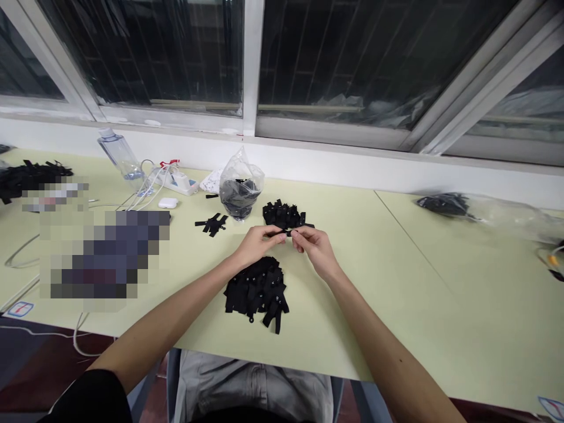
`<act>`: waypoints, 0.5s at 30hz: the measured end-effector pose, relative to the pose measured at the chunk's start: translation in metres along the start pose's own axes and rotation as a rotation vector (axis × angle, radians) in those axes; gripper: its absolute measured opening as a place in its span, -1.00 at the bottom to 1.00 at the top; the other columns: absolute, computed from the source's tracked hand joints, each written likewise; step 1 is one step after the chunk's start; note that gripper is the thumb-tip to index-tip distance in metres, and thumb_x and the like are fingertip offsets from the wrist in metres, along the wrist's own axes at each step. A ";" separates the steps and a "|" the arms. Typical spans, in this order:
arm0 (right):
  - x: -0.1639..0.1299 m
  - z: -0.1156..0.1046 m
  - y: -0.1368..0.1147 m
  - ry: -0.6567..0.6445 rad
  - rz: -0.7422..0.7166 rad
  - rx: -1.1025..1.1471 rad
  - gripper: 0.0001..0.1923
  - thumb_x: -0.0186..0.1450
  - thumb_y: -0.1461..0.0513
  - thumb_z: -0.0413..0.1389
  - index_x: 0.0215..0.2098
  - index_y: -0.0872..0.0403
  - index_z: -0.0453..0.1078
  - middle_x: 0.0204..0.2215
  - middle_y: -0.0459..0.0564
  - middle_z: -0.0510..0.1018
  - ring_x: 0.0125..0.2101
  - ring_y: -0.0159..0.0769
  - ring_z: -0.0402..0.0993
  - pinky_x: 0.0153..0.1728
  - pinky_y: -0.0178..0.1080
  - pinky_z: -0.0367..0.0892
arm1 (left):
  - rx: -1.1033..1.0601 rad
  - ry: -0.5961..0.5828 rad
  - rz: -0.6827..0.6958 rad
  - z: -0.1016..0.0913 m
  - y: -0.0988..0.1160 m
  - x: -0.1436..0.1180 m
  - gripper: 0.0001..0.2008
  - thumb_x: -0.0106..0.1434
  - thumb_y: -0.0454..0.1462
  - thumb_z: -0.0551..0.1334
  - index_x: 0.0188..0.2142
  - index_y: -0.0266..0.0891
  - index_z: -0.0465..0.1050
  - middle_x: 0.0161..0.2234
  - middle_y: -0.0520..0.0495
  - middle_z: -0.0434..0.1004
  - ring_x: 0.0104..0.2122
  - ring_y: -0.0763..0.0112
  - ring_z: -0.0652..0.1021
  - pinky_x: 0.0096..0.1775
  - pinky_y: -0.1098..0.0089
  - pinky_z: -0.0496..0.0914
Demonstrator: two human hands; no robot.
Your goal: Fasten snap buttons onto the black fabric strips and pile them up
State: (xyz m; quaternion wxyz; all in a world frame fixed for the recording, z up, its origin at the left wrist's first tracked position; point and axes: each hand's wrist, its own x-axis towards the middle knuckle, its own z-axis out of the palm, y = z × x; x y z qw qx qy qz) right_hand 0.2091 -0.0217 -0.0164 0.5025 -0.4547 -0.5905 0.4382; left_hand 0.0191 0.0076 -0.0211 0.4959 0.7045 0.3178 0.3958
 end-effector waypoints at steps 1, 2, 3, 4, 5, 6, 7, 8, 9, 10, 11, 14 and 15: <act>0.000 0.001 0.001 0.006 -0.001 -0.019 -0.71 0.26 0.01 0.20 -0.38 0.08 0.48 -0.57 -0.10 0.40 -0.57 -0.39 0.21 -0.51 -0.26 0.13 | -0.017 0.009 0.009 0.000 -0.001 0.003 -0.65 0.28 -0.04 0.23 -0.18 -0.29 0.56 -0.20 -0.13 0.62 -0.17 0.26 0.57 -0.09 0.34 0.42; -0.001 0.003 0.001 0.014 -0.001 -0.033 -0.70 0.26 0.01 0.20 -0.38 0.08 0.48 -0.58 -0.10 0.39 -0.57 -0.39 0.20 -0.52 -0.27 0.13 | -0.033 0.022 0.017 0.000 -0.002 0.005 -0.66 0.28 -0.05 0.24 -0.18 -0.29 0.56 -0.19 -0.14 0.62 -0.17 0.26 0.58 -0.09 0.34 0.42; -0.001 0.004 0.001 0.022 -0.003 -0.044 -0.69 0.27 0.00 0.19 -0.38 0.08 0.48 -0.58 -0.10 0.38 -0.56 -0.39 0.20 -0.52 -0.27 0.12 | -0.044 0.038 0.023 0.000 -0.003 0.006 -0.67 0.27 -0.06 0.25 -0.17 -0.29 0.56 -0.18 -0.14 0.62 -0.17 0.26 0.58 -0.10 0.34 0.42; -0.002 0.005 0.001 0.032 -0.004 -0.050 -0.69 0.27 0.00 0.19 -0.38 0.08 0.47 -0.58 -0.10 0.38 -0.56 -0.39 0.20 -0.52 -0.27 0.12 | -0.047 0.058 0.025 0.000 -0.004 0.006 -0.67 0.27 -0.06 0.25 -0.17 -0.29 0.56 -0.18 -0.14 0.62 -0.17 0.26 0.58 -0.10 0.34 0.43; -0.002 0.006 0.001 0.044 -0.005 -0.056 -0.69 0.27 0.00 0.18 -0.38 0.08 0.47 -0.58 -0.10 0.38 -0.56 -0.39 0.20 -0.52 -0.27 0.11 | -0.039 0.084 0.024 0.001 -0.005 0.006 -0.67 0.27 -0.06 0.25 -0.18 -0.28 0.56 -0.18 -0.14 0.62 -0.17 0.25 0.58 -0.11 0.34 0.43; -0.002 0.006 0.002 0.060 -0.006 -0.064 -0.69 0.28 0.01 0.18 -0.38 0.09 0.47 -0.58 -0.10 0.38 -0.56 -0.38 0.20 -0.52 -0.27 0.11 | -0.019 0.111 0.023 0.001 -0.005 0.005 -0.68 0.27 -0.06 0.25 -0.18 -0.28 0.56 -0.18 -0.14 0.62 -0.16 0.24 0.58 -0.11 0.33 0.44; -0.002 0.007 0.002 0.077 -0.007 -0.075 -0.69 0.28 0.01 0.17 -0.38 0.09 0.46 -0.57 -0.10 0.37 -0.56 -0.38 0.20 -0.52 -0.27 0.10 | 0.010 0.139 0.026 0.001 -0.006 0.003 -0.68 0.27 -0.06 0.25 -0.19 -0.27 0.57 -0.18 -0.13 0.63 -0.15 0.24 0.58 -0.11 0.33 0.43; -0.003 0.007 0.002 0.095 -0.007 -0.085 -0.69 0.28 0.00 0.17 -0.39 0.09 0.46 -0.57 -0.10 0.37 -0.56 -0.38 0.20 -0.52 -0.27 0.10 | 0.044 0.164 0.032 0.002 -0.006 0.000 -0.69 0.27 -0.06 0.26 -0.20 -0.26 0.57 -0.19 -0.12 0.63 -0.14 0.24 0.58 -0.09 0.32 0.43; -0.003 0.007 0.003 0.112 -0.008 -0.094 -0.69 0.28 0.00 0.17 -0.40 0.09 0.45 -0.58 -0.10 0.36 -0.55 -0.38 0.20 -0.52 -0.27 0.10 | 0.078 0.181 0.041 0.002 -0.006 -0.002 -0.71 0.27 -0.07 0.26 -0.20 -0.25 0.57 -0.18 -0.11 0.63 -0.13 0.24 0.58 -0.07 0.31 0.42; -0.003 0.008 0.003 0.124 -0.008 -0.100 -0.68 0.28 0.00 0.17 -0.41 0.08 0.44 -0.58 -0.10 0.36 -0.55 -0.38 0.20 -0.52 -0.27 0.10 | 0.107 0.194 0.053 0.002 -0.006 -0.004 -0.72 0.27 -0.08 0.26 -0.20 -0.24 0.57 -0.18 -0.10 0.63 -0.13 0.25 0.58 -0.05 0.30 0.41; -0.003 0.008 0.003 0.132 -0.007 -0.105 -0.68 0.28 0.00 0.17 -0.41 0.08 0.44 -0.58 -0.10 0.35 -0.55 -0.37 0.20 -0.52 -0.27 0.10 | 0.131 0.202 0.063 0.002 -0.005 -0.006 -0.73 0.27 -0.09 0.26 -0.21 -0.23 0.57 -0.18 -0.10 0.62 -0.12 0.25 0.57 -0.03 0.30 0.41; -0.004 0.008 0.003 0.120 -0.001 -0.108 -0.66 0.28 -0.01 0.16 -0.44 0.08 0.41 -0.58 -0.10 0.35 -0.55 -0.37 0.20 -0.51 -0.26 0.10 | 0.170 0.197 0.077 0.002 -0.001 -0.010 -0.74 0.28 -0.11 0.25 -0.17 -0.22 0.56 -0.16 -0.10 0.62 -0.13 0.27 0.57 -0.04 0.28 0.42; -0.005 0.008 0.003 0.110 0.001 -0.110 -0.66 0.28 -0.02 0.16 -0.44 0.07 0.41 -0.58 -0.10 0.35 -0.55 -0.37 0.20 -0.51 -0.26 0.11 | 0.177 0.188 0.079 0.002 0.001 -0.010 -0.74 0.28 -0.11 0.25 -0.14 -0.20 0.56 -0.15 -0.10 0.61 -0.14 0.27 0.57 -0.05 0.28 0.42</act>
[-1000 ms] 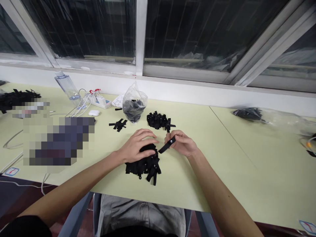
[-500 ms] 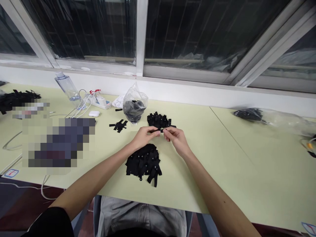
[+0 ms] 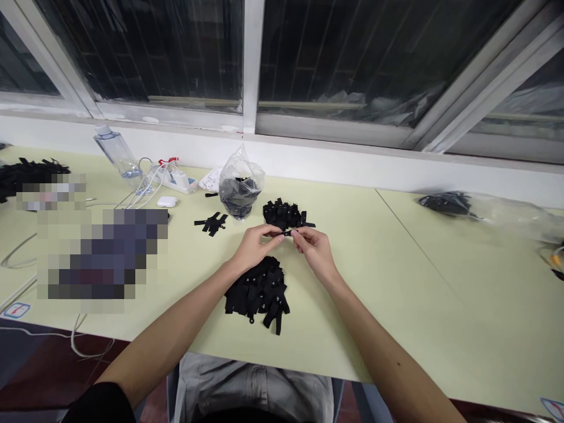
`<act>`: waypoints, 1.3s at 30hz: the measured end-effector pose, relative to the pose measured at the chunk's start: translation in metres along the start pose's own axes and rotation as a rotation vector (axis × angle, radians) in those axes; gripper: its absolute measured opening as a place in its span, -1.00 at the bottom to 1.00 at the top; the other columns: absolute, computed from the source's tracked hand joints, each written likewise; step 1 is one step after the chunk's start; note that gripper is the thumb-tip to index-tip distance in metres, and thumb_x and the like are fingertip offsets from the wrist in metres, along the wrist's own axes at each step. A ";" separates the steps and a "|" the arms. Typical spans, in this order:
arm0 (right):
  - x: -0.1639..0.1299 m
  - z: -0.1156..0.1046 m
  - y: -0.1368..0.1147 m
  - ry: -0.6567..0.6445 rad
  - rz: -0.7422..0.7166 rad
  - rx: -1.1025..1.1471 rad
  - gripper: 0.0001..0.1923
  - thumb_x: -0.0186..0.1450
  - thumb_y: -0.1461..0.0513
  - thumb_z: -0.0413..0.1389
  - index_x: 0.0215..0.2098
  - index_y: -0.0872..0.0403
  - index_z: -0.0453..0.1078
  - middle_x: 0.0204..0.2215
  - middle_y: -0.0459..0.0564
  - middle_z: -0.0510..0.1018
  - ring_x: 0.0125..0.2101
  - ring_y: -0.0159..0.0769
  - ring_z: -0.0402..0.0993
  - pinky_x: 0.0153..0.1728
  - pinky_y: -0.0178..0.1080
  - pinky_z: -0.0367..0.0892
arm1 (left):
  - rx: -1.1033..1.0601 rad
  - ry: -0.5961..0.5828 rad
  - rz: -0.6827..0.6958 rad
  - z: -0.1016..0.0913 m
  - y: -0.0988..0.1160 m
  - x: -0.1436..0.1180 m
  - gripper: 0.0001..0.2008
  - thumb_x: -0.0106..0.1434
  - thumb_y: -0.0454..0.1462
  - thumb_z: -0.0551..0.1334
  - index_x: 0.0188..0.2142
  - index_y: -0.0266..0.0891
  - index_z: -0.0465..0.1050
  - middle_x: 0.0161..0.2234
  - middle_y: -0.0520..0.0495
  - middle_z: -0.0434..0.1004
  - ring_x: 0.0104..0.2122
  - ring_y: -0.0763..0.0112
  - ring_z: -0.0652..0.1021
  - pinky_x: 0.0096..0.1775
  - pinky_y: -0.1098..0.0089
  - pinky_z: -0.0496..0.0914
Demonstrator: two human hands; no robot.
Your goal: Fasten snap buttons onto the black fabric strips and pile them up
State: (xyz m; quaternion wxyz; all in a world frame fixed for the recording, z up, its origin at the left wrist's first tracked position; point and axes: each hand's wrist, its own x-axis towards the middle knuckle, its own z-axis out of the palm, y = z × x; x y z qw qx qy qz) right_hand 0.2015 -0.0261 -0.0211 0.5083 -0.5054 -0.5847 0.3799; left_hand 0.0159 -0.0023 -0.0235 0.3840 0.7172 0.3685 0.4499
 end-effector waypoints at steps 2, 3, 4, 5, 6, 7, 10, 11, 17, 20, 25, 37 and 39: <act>0.000 0.000 -0.001 -0.021 0.000 -0.003 -0.66 0.28 -0.03 0.16 -0.42 0.07 0.42 -0.58 -0.10 0.35 -0.55 -0.37 0.20 -0.51 -0.26 0.11 | 0.005 -0.019 0.009 -0.001 0.003 -0.001 -0.71 0.28 -0.11 0.26 -0.08 -0.17 0.54 -0.12 -0.09 0.61 -0.14 0.29 0.56 -0.04 0.29 0.43; -0.001 0.000 -0.001 -0.031 -0.004 -0.006 -0.66 0.28 -0.03 0.16 -0.41 0.07 0.42 -0.58 -0.10 0.35 -0.55 -0.36 0.20 -0.50 -0.26 0.12 | 0.004 -0.026 0.013 -0.002 0.004 -0.001 -0.70 0.27 -0.11 0.27 -0.06 -0.16 0.53 -0.11 -0.08 0.60 -0.13 0.30 0.56 -0.03 0.29 0.43; -0.001 0.000 -0.002 -0.040 -0.008 -0.009 -0.65 0.28 -0.03 0.15 -0.41 0.07 0.43 -0.58 -0.10 0.35 -0.54 -0.36 0.21 -0.50 -0.26 0.12 | 0.002 -0.029 0.014 -0.002 0.004 -0.001 -0.71 0.27 -0.11 0.27 -0.06 -0.15 0.53 -0.10 -0.07 0.60 -0.12 0.30 0.56 -0.02 0.30 0.42; -0.001 0.001 -0.002 -0.048 -0.012 -0.013 -0.65 0.29 -0.04 0.15 -0.41 0.07 0.43 -0.58 -0.10 0.35 -0.54 -0.36 0.21 -0.49 -0.26 0.12 | -0.001 -0.030 0.014 -0.002 0.004 -0.001 -0.72 0.27 -0.12 0.27 -0.07 -0.16 0.54 -0.10 -0.07 0.60 -0.11 0.30 0.56 -0.02 0.30 0.42; -0.002 0.001 -0.003 -0.054 -0.017 -0.018 -0.65 0.29 -0.04 0.14 -0.40 0.07 0.43 -0.57 -0.10 0.36 -0.54 -0.36 0.21 -0.49 -0.26 0.13 | -0.003 -0.031 0.011 -0.002 0.004 -0.002 -0.74 0.28 -0.12 0.26 -0.10 -0.16 0.55 -0.11 -0.08 0.61 -0.11 0.29 0.57 -0.03 0.29 0.43; -0.003 0.001 -0.004 -0.056 -0.021 -0.024 -0.65 0.30 -0.04 0.13 -0.40 0.08 0.43 -0.57 -0.10 0.36 -0.53 -0.35 0.22 -0.49 -0.26 0.13 | -0.003 -0.030 0.006 -0.002 0.003 -0.002 -0.75 0.28 -0.12 0.26 -0.12 -0.17 0.55 -0.12 -0.09 0.61 -0.12 0.28 0.57 -0.05 0.29 0.44; -0.004 0.003 -0.007 -0.049 -0.036 -0.053 -0.64 0.30 -0.04 0.12 -0.38 0.08 0.44 -0.56 -0.09 0.37 -0.52 -0.34 0.23 -0.48 -0.25 0.14 | 0.009 -0.016 0.004 -0.002 0.000 -0.002 -0.76 0.28 -0.12 0.27 -0.14 -0.18 0.56 -0.16 -0.10 0.62 -0.16 0.27 0.58 -0.08 0.28 0.45; -0.004 0.003 -0.007 -0.042 -0.044 -0.067 -0.64 0.31 -0.04 0.12 -0.38 0.08 0.44 -0.55 -0.09 0.37 -0.52 -0.34 0.24 -0.47 -0.25 0.15 | 0.016 -0.008 0.009 -0.003 -0.001 -0.002 -0.76 0.27 -0.13 0.27 -0.15 -0.18 0.56 -0.17 -0.10 0.62 -0.16 0.27 0.58 -0.08 0.28 0.45; -0.005 0.008 -0.001 0.051 -0.050 -0.167 -0.65 0.29 -0.04 0.13 -0.37 0.08 0.45 -0.56 -0.08 0.38 -0.52 -0.32 0.22 -0.49 -0.25 0.13 | 0.055 0.059 0.024 -0.001 -0.007 -0.002 -0.84 0.22 -0.17 0.32 -0.24 -0.16 0.59 -0.23 -0.07 0.63 -0.21 0.28 0.59 -0.11 0.27 0.47; -0.009 0.012 -0.002 0.226 -0.056 -0.182 -0.68 0.27 -0.03 0.17 -0.31 0.05 0.41 -0.57 -0.12 0.33 -0.56 -0.34 0.18 -0.52 -0.26 0.12 | 0.060 0.117 -0.011 0.000 -0.009 -0.002 -0.83 0.22 -0.17 0.32 -0.22 -0.15 0.61 -0.22 -0.08 0.64 -0.22 0.29 0.60 -0.09 0.26 0.48; -0.018 0.022 -0.018 0.242 -0.201 -0.259 -0.74 0.32 0.01 0.12 -0.31 0.03 0.43 -0.45 -0.01 0.48 -0.47 -0.27 0.33 -0.43 -0.21 0.27 | 0.073 0.164 -0.042 0.000 -0.006 -0.001 -0.82 0.26 -0.20 0.28 -0.20 -0.16 0.62 -0.18 -0.08 0.65 -0.18 0.26 0.61 -0.03 0.22 0.47; -0.014 0.023 -0.012 0.152 -0.263 -0.315 -0.83 0.35 0.14 0.09 -0.24 0.01 0.50 -0.30 0.01 0.59 -0.34 -0.23 0.48 -0.27 -0.17 0.38 | 0.074 0.067 0.007 0.002 0.002 -0.006 -0.79 0.31 -0.22 0.22 -0.12 -0.15 0.59 -0.12 -0.05 0.64 -0.10 0.27 0.60 0.00 0.26 0.45; -0.014 0.023 -0.011 0.156 -0.254 -0.316 -0.81 0.35 0.12 0.09 -0.24 0.02 0.49 -0.30 0.02 0.59 -0.35 -0.21 0.48 -0.28 -0.16 0.38 | 0.095 0.059 0.026 0.002 0.002 -0.006 -0.79 0.32 -0.23 0.21 -0.12 -0.14 0.59 -0.12 -0.05 0.64 -0.10 0.26 0.60 -0.01 0.26 0.45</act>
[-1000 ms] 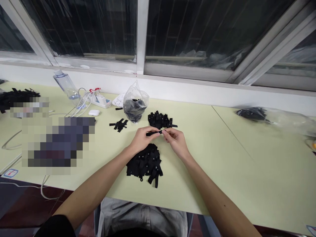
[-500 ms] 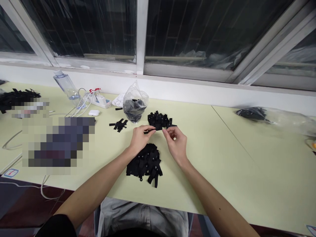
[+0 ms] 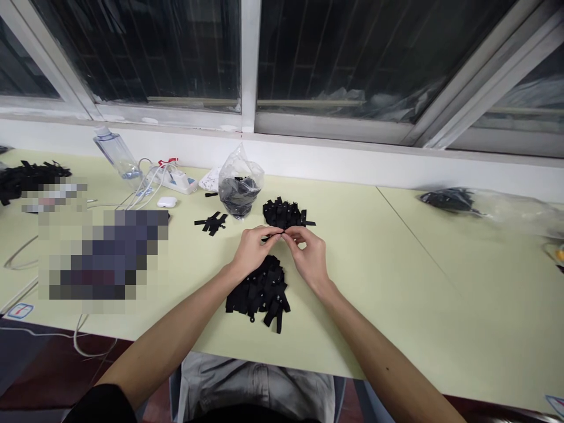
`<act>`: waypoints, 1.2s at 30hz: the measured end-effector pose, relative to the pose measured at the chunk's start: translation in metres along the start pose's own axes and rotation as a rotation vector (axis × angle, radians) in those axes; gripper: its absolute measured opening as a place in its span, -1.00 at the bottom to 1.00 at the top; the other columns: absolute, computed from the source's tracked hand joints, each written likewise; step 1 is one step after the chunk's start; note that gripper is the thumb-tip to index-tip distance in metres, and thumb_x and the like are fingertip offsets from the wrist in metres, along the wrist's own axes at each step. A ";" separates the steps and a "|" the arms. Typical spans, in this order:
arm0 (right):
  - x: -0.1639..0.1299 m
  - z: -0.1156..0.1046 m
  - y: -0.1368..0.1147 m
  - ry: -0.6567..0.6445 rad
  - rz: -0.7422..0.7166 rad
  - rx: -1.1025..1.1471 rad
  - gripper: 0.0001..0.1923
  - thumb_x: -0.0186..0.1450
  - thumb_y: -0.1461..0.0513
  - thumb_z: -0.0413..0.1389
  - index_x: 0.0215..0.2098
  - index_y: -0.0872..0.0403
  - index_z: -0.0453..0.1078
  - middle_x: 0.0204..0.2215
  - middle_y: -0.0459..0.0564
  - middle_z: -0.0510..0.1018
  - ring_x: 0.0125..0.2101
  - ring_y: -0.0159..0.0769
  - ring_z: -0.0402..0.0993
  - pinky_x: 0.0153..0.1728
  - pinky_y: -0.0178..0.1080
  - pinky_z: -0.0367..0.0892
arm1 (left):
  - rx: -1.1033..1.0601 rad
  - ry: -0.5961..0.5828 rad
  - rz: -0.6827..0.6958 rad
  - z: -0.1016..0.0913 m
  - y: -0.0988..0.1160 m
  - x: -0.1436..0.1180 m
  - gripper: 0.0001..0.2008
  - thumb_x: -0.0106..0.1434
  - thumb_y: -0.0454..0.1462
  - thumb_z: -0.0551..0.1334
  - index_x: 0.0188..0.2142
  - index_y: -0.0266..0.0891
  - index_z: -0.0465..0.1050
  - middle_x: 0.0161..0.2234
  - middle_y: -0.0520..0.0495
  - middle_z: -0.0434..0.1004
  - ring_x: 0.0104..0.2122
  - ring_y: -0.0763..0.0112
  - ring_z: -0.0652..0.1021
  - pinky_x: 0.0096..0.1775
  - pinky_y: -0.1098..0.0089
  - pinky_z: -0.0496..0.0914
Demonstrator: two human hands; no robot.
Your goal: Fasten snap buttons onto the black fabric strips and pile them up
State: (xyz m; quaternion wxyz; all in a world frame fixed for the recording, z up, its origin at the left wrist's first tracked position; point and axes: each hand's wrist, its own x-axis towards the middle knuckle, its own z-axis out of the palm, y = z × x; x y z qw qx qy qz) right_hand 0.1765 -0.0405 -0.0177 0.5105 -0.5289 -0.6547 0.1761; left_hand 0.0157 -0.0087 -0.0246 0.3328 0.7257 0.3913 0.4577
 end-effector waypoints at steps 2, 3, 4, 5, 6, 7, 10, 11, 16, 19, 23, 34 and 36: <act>0.000 0.000 0.001 0.003 0.004 -0.004 -0.80 0.34 0.10 0.09 -0.25 0.03 0.49 -0.30 0.03 0.59 -0.35 -0.20 0.48 -0.28 -0.15 0.39 | 0.021 -0.010 0.021 -0.001 0.000 0.000 -0.79 0.33 -0.23 0.20 -0.13 -0.13 0.59 -0.13 -0.05 0.64 -0.11 0.26 0.60 -0.02 0.26 0.45; 0.000 0.000 0.001 0.002 0.004 -0.007 -0.80 0.34 0.10 0.09 -0.26 0.03 0.49 -0.31 0.03 0.59 -0.36 -0.20 0.48 -0.29 -0.15 0.39 | 0.030 -0.017 0.030 -0.001 0.001 0.000 -0.79 0.33 -0.23 0.19 -0.12 -0.12 0.59 -0.13 -0.05 0.63 -0.11 0.26 0.60 -0.03 0.26 0.45; 0.000 0.000 0.002 0.000 0.002 -0.009 -0.80 0.34 0.10 0.09 -0.27 0.02 0.49 -0.32 0.02 0.59 -0.36 -0.21 0.48 -0.29 -0.15 0.39 | 0.038 -0.024 0.036 -0.001 0.001 0.000 -0.79 0.34 -0.23 0.19 -0.12 -0.12 0.59 -0.13 -0.05 0.63 -0.11 0.27 0.59 -0.03 0.26 0.45; 0.000 0.000 0.002 -0.003 0.000 -0.010 -0.81 0.34 0.11 0.10 -0.27 0.02 0.49 -0.32 0.02 0.59 -0.37 -0.21 0.48 -0.29 -0.15 0.38 | 0.044 -0.031 0.042 -0.002 0.001 0.000 -0.78 0.34 -0.23 0.18 -0.11 -0.11 0.59 -0.13 -0.05 0.63 -0.11 0.27 0.59 -0.03 0.26 0.44; 0.001 0.000 0.002 -0.007 -0.003 -0.012 -0.82 0.34 0.11 0.10 -0.27 0.02 0.49 -0.33 0.01 0.59 -0.37 -0.22 0.47 -0.29 -0.15 0.38 | 0.048 -0.037 0.047 -0.002 0.002 0.000 -0.78 0.34 -0.23 0.18 -0.11 -0.11 0.59 -0.13 -0.05 0.63 -0.11 0.27 0.59 -0.03 0.26 0.44; 0.001 -0.001 0.003 -0.012 -0.006 -0.016 -0.82 0.34 0.12 0.10 -0.27 0.01 0.48 -0.33 0.00 0.58 -0.38 -0.22 0.47 -0.29 -0.16 0.38 | 0.050 -0.041 0.051 -0.002 0.002 -0.001 -0.77 0.35 -0.23 0.18 -0.10 -0.11 0.58 -0.12 -0.05 0.63 -0.11 0.27 0.59 -0.03 0.26 0.44; 0.002 -0.002 0.004 -0.038 -0.021 -0.032 -0.84 0.34 0.13 0.09 -0.27 0.01 0.47 -0.33 0.00 0.56 -0.39 -0.23 0.45 -0.29 -0.16 0.36 | 0.052 -0.047 0.053 -0.002 0.004 -0.001 -0.77 0.35 -0.22 0.17 -0.09 -0.11 0.58 -0.12 -0.05 0.63 -0.11 0.27 0.59 -0.03 0.26 0.44; 0.003 -0.003 0.004 -0.047 -0.027 -0.037 -0.84 0.34 0.13 0.09 -0.28 0.01 0.46 -0.33 0.00 0.56 -0.39 -0.23 0.44 -0.29 -0.16 0.36 | 0.048 -0.051 0.048 -0.002 0.004 -0.002 -0.77 0.35 -0.21 0.17 -0.10 -0.11 0.58 -0.12 -0.06 0.63 -0.11 0.26 0.59 -0.04 0.26 0.44; 0.006 -0.005 0.005 -0.073 -0.034 0.004 -0.88 0.34 0.16 0.08 -0.32 0.02 0.39 -0.34 0.00 0.49 -0.36 -0.24 0.39 -0.29 -0.17 0.32 | -0.107 -0.026 -0.021 -0.003 0.008 -0.003 -0.68 0.40 -0.11 0.09 -0.04 -0.16 0.53 -0.13 -0.10 0.62 -0.10 0.27 0.58 -0.01 0.28 0.42; 0.007 -0.007 0.006 -0.097 -0.015 0.081 -0.89 0.34 0.16 0.09 -0.33 0.02 0.36 -0.34 -0.01 0.45 -0.35 -0.24 0.37 -0.31 -0.19 0.29 | -0.273 -0.016 -0.064 -0.004 0.007 -0.001 -0.63 0.44 -0.09 0.01 0.03 -0.22 0.45 -0.26 -0.11 0.63 -0.22 0.34 0.60 -0.10 0.33 0.44; 0.007 -0.009 0.007 -0.142 0.046 0.155 -0.86 0.33 0.13 0.10 -0.33 0.02 0.33 -0.38 -0.04 0.41 -0.39 -0.27 0.32 -0.36 -0.23 0.25 | -0.255 -0.052 -0.069 -0.005 0.001 0.001 -0.70 0.39 -0.10 0.11 -0.05 -0.22 0.46 -0.35 -0.07 0.61 -0.31 0.36 0.59 -0.20 0.37 0.43; 0.007 -0.009 0.011 -0.230 0.075 0.227 -0.88 0.32 0.14 0.12 -0.31 0.02 0.36 -0.37 -0.03 0.45 -0.36 -0.26 0.37 -0.32 -0.22 0.27 | 0.038 -0.149 0.106 -0.011 0.000 0.000 -0.77 0.38 -0.21 0.14 -0.14 -0.13 0.58 -0.19 -0.08 0.63 -0.16 0.26 0.58 -0.08 0.30 0.40; 0.007 -0.009 0.010 -0.238 0.075 0.228 -0.89 0.32 0.15 0.12 -0.31 0.02 0.36 -0.39 -0.05 0.44 -0.36 -0.27 0.36 -0.33 -0.23 0.26 | 0.048 -0.148 0.114 -0.011 -0.002 0.000 -0.77 0.38 -0.22 0.14 -0.13 -0.13 0.58 -0.16 -0.08 0.63 -0.15 0.27 0.58 -0.09 0.30 0.40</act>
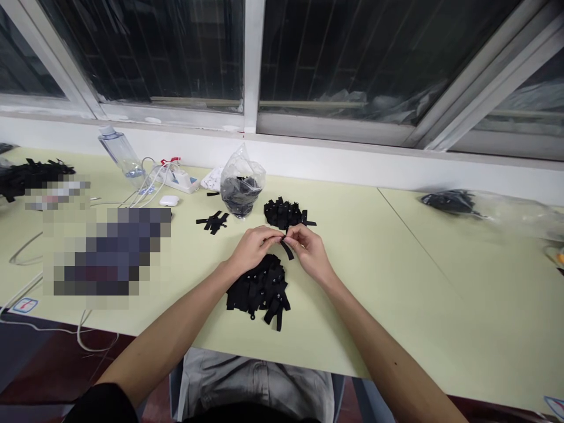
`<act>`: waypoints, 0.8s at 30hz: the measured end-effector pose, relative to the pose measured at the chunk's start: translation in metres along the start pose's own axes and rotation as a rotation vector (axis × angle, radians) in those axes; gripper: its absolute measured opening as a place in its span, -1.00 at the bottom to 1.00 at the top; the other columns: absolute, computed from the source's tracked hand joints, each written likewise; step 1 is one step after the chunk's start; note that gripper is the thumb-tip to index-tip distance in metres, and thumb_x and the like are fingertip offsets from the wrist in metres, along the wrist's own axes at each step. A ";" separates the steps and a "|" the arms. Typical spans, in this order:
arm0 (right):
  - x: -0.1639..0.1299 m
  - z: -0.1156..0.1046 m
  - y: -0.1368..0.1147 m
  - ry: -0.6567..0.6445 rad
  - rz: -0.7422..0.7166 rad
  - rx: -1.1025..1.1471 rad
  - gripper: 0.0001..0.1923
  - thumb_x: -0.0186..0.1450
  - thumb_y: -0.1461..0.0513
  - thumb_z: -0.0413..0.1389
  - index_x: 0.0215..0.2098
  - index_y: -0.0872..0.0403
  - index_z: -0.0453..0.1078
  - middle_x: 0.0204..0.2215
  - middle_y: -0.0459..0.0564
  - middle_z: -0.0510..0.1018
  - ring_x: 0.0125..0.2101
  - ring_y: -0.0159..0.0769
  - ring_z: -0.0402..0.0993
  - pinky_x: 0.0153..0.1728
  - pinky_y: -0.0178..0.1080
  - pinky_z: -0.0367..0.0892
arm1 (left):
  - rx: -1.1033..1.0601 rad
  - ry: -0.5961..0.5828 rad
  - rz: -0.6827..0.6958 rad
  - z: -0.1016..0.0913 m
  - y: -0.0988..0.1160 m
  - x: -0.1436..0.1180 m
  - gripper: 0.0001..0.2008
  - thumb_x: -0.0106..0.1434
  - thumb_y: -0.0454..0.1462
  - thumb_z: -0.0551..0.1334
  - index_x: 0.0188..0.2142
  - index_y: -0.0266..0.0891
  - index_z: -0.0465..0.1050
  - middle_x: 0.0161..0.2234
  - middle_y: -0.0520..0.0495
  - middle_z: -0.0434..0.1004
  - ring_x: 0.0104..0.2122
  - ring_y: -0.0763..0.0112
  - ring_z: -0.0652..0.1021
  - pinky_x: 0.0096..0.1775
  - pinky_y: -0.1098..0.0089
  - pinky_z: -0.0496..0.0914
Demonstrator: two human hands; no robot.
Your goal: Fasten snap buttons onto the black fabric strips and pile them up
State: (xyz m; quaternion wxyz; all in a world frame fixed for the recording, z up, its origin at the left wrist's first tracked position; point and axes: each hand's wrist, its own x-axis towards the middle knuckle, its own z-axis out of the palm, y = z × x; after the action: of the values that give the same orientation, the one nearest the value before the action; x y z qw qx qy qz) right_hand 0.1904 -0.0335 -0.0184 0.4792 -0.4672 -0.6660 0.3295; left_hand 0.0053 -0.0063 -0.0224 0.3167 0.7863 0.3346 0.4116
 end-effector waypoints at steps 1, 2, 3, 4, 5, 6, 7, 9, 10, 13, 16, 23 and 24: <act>0.000 0.000 0.000 -0.004 0.000 -0.001 -0.89 0.32 0.16 0.12 -0.30 0.03 0.36 -0.39 -0.05 0.44 -0.37 -0.27 0.36 -0.33 -0.23 0.26 | 0.008 -0.003 0.005 0.000 -0.001 0.000 -0.77 0.38 -0.22 0.14 -0.12 -0.13 0.57 -0.16 -0.08 0.62 -0.15 0.27 0.57 -0.09 0.30 0.40; 0.000 -0.001 -0.001 -0.008 0.000 -0.004 -0.89 0.32 0.16 0.12 -0.30 0.03 0.36 -0.39 -0.05 0.44 -0.37 -0.27 0.36 -0.33 -0.23 0.26 | 0.016 -0.010 0.008 0.000 -0.001 0.000 -0.77 0.38 -0.22 0.14 -0.12 -0.13 0.57 -0.17 -0.08 0.62 -0.15 0.27 0.57 -0.09 0.30 0.40; 0.000 -0.001 -0.001 -0.011 0.000 -0.009 -0.89 0.32 0.16 0.12 -0.30 0.03 0.37 -0.39 -0.05 0.44 -0.37 -0.27 0.36 -0.33 -0.23 0.27 | 0.026 -0.019 0.010 0.000 -0.001 0.000 -0.77 0.38 -0.21 0.13 -0.12 -0.13 0.57 -0.16 -0.07 0.62 -0.15 0.27 0.57 -0.10 0.30 0.40; 0.000 -0.002 -0.001 -0.016 0.001 -0.016 -0.89 0.32 0.16 0.12 -0.30 0.03 0.37 -0.39 -0.05 0.45 -0.37 -0.27 0.37 -0.33 -0.23 0.27 | 0.034 -0.026 0.010 0.000 -0.001 0.000 -0.76 0.39 -0.21 0.13 -0.11 -0.13 0.57 -0.16 -0.07 0.62 -0.15 0.27 0.57 -0.10 0.29 0.40; 0.000 -0.002 -0.002 -0.020 0.001 -0.024 -0.89 0.32 0.16 0.12 -0.30 0.03 0.37 -0.39 -0.05 0.45 -0.37 -0.27 0.37 -0.32 -0.23 0.27 | 0.042 -0.031 0.009 0.000 -0.001 -0.001 -0.76 0.39 -0.21 0.12 -0.11 -0.12 0.57 -0.16 -0.07 0.62 -0.15 0.27 0.57 -0.09 0.29 0.40; 0.000 -0.002 -0.002 -0.023 0.001 -0.031 -0.89 0.32 0.16 0.12 -0.29 0.03 0.38 -0.39 -0.05 0.46 -0.37 -0.28 0.37 -0.32 -0.22 0.27 | 0.049 -0.034 0.011 0.000 -0.001 -0.001 -0.76 0.39 -0.22 0.11 -0.11 -0.12 0.56 -0.15 -0.07 0.62 -0.15 0.27 0.56 -0.09 0.29 0.40; 0.000 -0.003 -0.002 -0.026 -0.001 -0.037 -0.89 0.32 0.16 0.12 -0.29 0.03 0.39 -0.39 -0.05 0.46 -0.37 -0.28 0.37 -0.32 -0.22 0.27 | 0.056 -0.034 0.014 0.000 -0.001 -0.001 -0.75 0.39 -0.22 0.11 -0.10 -0.12 0.56 -0.15 -0.08 0.62 -0.14 0.27 0.56 -0.09 0.29 0.40; 0.000 -0.004 -0.003 -0.028 -0.003 -0.046 -0.89 0.32 0.16 0.13 -0.30 0.04 0.39 -0.40 -0.05 0.46 -0.38 -0.28 0.36 -0.31 -0.22 0.27 | 0.069 -0.031 0.026 0.000 -0.001 -0.001 -0.75 0.40 -0.23 0.11 -0.10 -0.12 0.56 -0.14 -0.08 0.62 -0.14 0.27 0.56 -0.09 0.29 0.40; 0.000 -0.004 -0.003 -0.031 -0.004 -0.048 -0.89 0.31 0.16 0.14 -0.30 0.04 0.40 -0.40 -0.05 0.47 -0.39 -0.28 0.36 -0.32 -0.22 0.27 | 0.075 -0.030 0.033 0.000 -0.001 -0.001 -0.75 0.40 -0.24 0.10 -0.10 -0.12 0.56 -0.15 -0.08 0.62 -0.14 0.27 0.56 -0.09 0.30 0.40; 0.000 -0.005 -0.003 -0.038 -0.001 -0.038 -0.90 0.29 0.17 0.17 -0.29 0.04 0.39 -0.41 -0.07 0.46 -0.40 -0.29 0.35 -0.32 -0.22 0.27 | 0.096 -0.028 0.051 0.001 -0.002 -0.002 -0.76 0.40 -0.25 0.11 -0.10 -0.14 0.56 -0.16 -0.08 0.62 -0.16 0.28 0.56 -0.11 0.30 0.40; 0.000 -0.006 -0.002 -0.034 0.003 -0.028 -0.90 0.28 0.18 0.17 -0.31 0.04 0.39 -0.43 -0.09 0.44 -0.41 -0.31 0.33 -0.32 -0.22 0.27 | 0.122 -0.036 0.073 0.000 -0.001 -0.002 -0.76 0.40 -0.26 0.10 -0.09 -0.15 0.55 -0.16 -0.09 0.61 -0.17 0.29 0.56 -0.12 0.30 0.40; 0.001 -0.006 0.000 -0.060 -0.001 -0.015 -0.88 0.30 0.16 0.16 -0.32 0.05 0.39 -0.43 -0.09 0.42 -0.41 -0.31 0.32 -0.33 -0.23 0.26 | 0.161 -0.048 0.105 0.000 0.000 -0.002 -0.77 0.41 -0.29 0.09 -0.14 -0.17 0.54 -0.26 -0.06 0.59 -0.23 0.33 0.52 -0.18 0.34 0.38; 0.001 -0.006 0.000 -0.061 0.000 -0.013 -0.88 0.30 0.16 0.16 -0.32 0.05 0.39 -0.43 -0.09 0.42 -0.41 -0.31 0.32 -0.33 -0.23 0.26 | 0.164 -0.050 0.104 0.000 0.001 -0.002 -0.77 0.41 -0.29 0.09 -0.15 -0.17 0.54 -0.27 -0.06 0.59 -0.24 0.33 0.52 -0.19 0.35 0.37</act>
State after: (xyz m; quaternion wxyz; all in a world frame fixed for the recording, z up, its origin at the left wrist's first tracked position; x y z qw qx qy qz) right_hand 0.1964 -0.0328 -0.0164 0.4557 -0.4602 -0.6824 0.3390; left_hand 0.0046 -0.0080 -0.0227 0.2375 0.8360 0.3179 0.3790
